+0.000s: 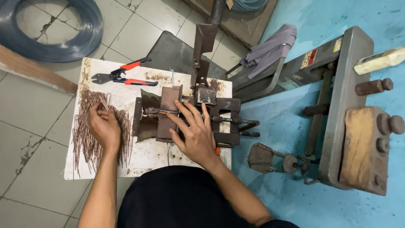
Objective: Manually forming metal wires using a crank-operated machine on a workbench.
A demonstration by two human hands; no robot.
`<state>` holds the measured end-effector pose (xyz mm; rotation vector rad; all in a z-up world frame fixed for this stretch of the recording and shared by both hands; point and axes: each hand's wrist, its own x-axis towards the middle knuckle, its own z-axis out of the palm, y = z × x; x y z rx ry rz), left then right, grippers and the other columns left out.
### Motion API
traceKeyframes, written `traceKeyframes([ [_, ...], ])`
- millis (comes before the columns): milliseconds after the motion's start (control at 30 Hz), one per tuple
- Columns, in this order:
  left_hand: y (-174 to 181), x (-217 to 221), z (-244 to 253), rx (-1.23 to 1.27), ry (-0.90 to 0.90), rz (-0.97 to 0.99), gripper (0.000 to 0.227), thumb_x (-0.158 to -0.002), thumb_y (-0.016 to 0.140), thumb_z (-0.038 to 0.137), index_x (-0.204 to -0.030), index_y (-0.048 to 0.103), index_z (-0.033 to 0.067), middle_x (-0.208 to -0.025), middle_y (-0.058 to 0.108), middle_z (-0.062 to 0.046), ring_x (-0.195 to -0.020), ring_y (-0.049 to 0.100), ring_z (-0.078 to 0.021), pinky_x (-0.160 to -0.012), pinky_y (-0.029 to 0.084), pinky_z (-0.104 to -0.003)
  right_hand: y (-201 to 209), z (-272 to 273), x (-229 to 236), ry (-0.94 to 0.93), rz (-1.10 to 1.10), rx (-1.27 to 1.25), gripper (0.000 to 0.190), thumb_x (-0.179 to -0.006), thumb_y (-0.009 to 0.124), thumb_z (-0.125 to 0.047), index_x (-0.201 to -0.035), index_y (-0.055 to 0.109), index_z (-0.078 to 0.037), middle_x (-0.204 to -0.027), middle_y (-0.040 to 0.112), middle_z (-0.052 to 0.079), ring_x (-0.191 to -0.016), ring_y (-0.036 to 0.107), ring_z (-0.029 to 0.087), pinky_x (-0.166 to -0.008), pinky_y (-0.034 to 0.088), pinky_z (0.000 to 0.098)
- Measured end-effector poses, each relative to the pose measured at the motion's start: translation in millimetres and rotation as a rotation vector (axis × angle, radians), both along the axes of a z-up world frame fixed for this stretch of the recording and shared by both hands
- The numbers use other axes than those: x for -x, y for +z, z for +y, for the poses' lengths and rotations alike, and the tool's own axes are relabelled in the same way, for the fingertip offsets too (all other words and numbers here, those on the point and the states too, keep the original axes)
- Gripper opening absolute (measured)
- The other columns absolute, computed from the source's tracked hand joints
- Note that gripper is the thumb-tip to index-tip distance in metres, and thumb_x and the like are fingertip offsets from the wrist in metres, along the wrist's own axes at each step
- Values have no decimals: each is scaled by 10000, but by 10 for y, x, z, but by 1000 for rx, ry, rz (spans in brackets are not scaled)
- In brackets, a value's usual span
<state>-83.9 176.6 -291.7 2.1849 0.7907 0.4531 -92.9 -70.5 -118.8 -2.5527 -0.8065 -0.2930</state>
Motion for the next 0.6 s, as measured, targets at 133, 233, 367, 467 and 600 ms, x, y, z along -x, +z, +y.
traceKeyframes([
  [133,421,69,-5,176,28,-221,236,-1005,673,-140,-1233,643,-92,-1073,596,-189,-964,641,-274,-788,552,-323,0,5,-3,3,5,-8,367,-998,612,-296,-1338,665,-166,-1516,534,130,-1434,464,380,-1205,169,689],
  [233,921,117,-46,192,-15,-363,209,-1044,649,-161,-1242,630,-95,-1110,562,-182,-1003,611,-260,-818,534,-290,46,6,-6,3,19,-24,365,-993,625,-289,-1333,667,-161,-1506,541,133,-1424,471,383,-1201,160,692],
  [367,1456,196,-191,327,-141,-604,192,-1087,670,-71,-1253,578,-99,-1185,646,-245,-1013,652,-280,-874,593,-313,117,-19,-7,27,51,-63,364,-1012,639,-334,-1327,658,-152,-1502,552,107,-1426,502,342,-1245,161,703],
  [467,1996,302,-410,454,-223,-638,186,-1065,662,-67,-1213,551,-89,-1152,639,-245,-1021,684,-291,-919,604,-322,169,-90,20,42,111,-234,344,-1048,612,-304,-1371,637,-187,-1523,538,106,-1459,499,332,-1292,129,674],
  [600,2207,332,-751,621,-360,-689,158,-1014,628,-111,-1135,530,-81,-1080,612,-243,-929,715,-306,-861,659,-342,438,-105,44,85,104,-319,397,-1105,522,-342,-1454,555,-155,-1538,534,114,-1457,525,305,-1307,231,637],
])
